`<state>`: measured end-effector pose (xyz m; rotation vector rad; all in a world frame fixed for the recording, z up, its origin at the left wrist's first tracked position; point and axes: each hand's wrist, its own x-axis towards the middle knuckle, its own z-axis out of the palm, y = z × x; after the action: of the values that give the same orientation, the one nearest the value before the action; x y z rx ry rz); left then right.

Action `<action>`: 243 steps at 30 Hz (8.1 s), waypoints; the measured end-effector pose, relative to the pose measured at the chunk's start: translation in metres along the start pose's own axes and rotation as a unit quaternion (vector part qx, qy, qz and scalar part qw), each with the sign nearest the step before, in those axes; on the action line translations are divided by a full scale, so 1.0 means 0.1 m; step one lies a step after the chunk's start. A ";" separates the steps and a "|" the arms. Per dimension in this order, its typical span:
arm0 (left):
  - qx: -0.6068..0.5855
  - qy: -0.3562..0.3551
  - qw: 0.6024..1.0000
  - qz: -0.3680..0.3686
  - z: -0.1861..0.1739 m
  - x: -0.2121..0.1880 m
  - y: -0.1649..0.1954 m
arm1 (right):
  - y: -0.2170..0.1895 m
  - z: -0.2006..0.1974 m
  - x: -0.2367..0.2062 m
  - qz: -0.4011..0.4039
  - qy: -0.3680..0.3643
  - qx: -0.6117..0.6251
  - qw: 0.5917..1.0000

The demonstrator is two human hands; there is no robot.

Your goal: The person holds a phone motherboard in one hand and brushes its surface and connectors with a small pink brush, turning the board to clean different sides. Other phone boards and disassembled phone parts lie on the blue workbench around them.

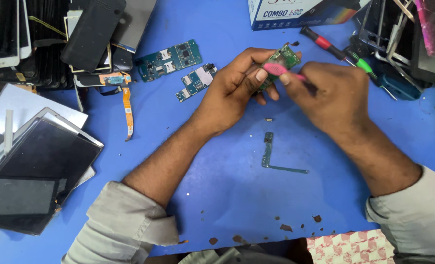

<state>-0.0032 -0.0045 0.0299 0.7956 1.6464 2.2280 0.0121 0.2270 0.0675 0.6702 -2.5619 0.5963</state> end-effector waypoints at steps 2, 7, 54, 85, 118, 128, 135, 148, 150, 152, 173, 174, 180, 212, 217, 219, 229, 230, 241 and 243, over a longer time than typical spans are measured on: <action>-0.006 0.004 1.000 0.000 0.01 0.00 -0.01 | 0.00 -0.01 0.00 -0.020 -0.007 0.000 1.000; 0.001 0.003 1.000 -0.005 0.02 0.01 -0.02 | 0.07 -0.09 0.00 0.024 0.020 -0.009 0.999; -0.065 0.064 0.996 -0.013 0.01 0.03 0.00 | 0.02 -0.03 0.02 -0.012 -0.027 -0.033 0.999; -0.059 0.062 0.996 -0.026 0.02 0.04 0.03 | 0.10 -0.14 0.06 0.002 -0.031 -0.074 0.997; -0.064 0.041 0.997 -0.025 0.02 0.01 0.00 | -0.03 -0.15 0.09 -0.075 -0.022 -0.016 0.997; -0.075 0.048 0.996 -0.020 0.02 0.00 0.01 | 0.11 -0.08 0.03 -0.100 -0.036 -0.046 0.993; -0.043 0.052 0.998 -0.010 0.02 0.01 0.00 | 0.06 -0.15 0.08 -0.015 -0.017 -0.036 0.999; -0.063 0.051 0.997 -0.015 0.01 0.01 0.00 | -0.02 -0.05 0.06 -0.052 -0.047 -0.044 0.997; -0.056 0.048 0.997 -0.013 0.01 0.01 0.00 | -0.01 -0.09 0.07 -0.042 -0.038 -0.043 0.998; -0.045 0.050 0.998 -0.003 0.01 0.01 0.00 | 0.01 -0.12 0.07 0.010 -0.020 -0.056 0.998; -0.025 0.081 0.996 -0.016 0.03 0.04 -0.05 | 0.17 -0.03 -0.06 -0.009 -0.035 -0.086 0.996; -0.029 0.072 0.997 -0.011 0.03 0.04 -0.05 | 0.15 -0.04 -0.04 -0.004 -0.035 -0.083 0.996; -0.001 0.055 0.998 0.002 0.02 0.03 -0.02 | -0.04 -0.06 0.05 -0.067 -0.051 -0.059 0.995; -0.143 0.111 0.983 0.021 0.06 0.08 -0.02 | -0.02 -0.10 0.05 -0.055 -0.068 -0.105 0.991; -0.139 0.117 0.983 -0.012 0.07 0.07 0.04 | -0.01 -0.08 0.03 -0.030 -0.086 -0.097 0.991; -0.135 0.108 0.985 -0.005 0.07 0.07 0.06 | -0.01 -0.09 0.04 -0.025 -0.091 -0.104 0.990; -0.138 0.125 0.983 -0.002 0.05 0.07 0.03 | 0.10 -0.28 0.06 0.007 -0.119 -0.134 0.984; -0.152 0.127 0.980 -0.005 0.04 0.07 0.03 | 0.09 -0.27 0.06 0.021 -0.118 -0.142 0.983; -0.147 0.123 0.981 -0.039 0.05 0.08 0.06 | 0.12 -0.27 0.16 -0.010 -0.096 -0.122 0.988; -0.159 0.118 0.979 -0.036 0.05 0.08 0.06 | 0.12 -0.25 0.14 -0.030 -0.091 -0.091 0.991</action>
<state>-0.0064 0.0013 0.0383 0.3961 1.3290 2.5227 0.0019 0.2437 0.0916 0.7656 -2.7104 0.2895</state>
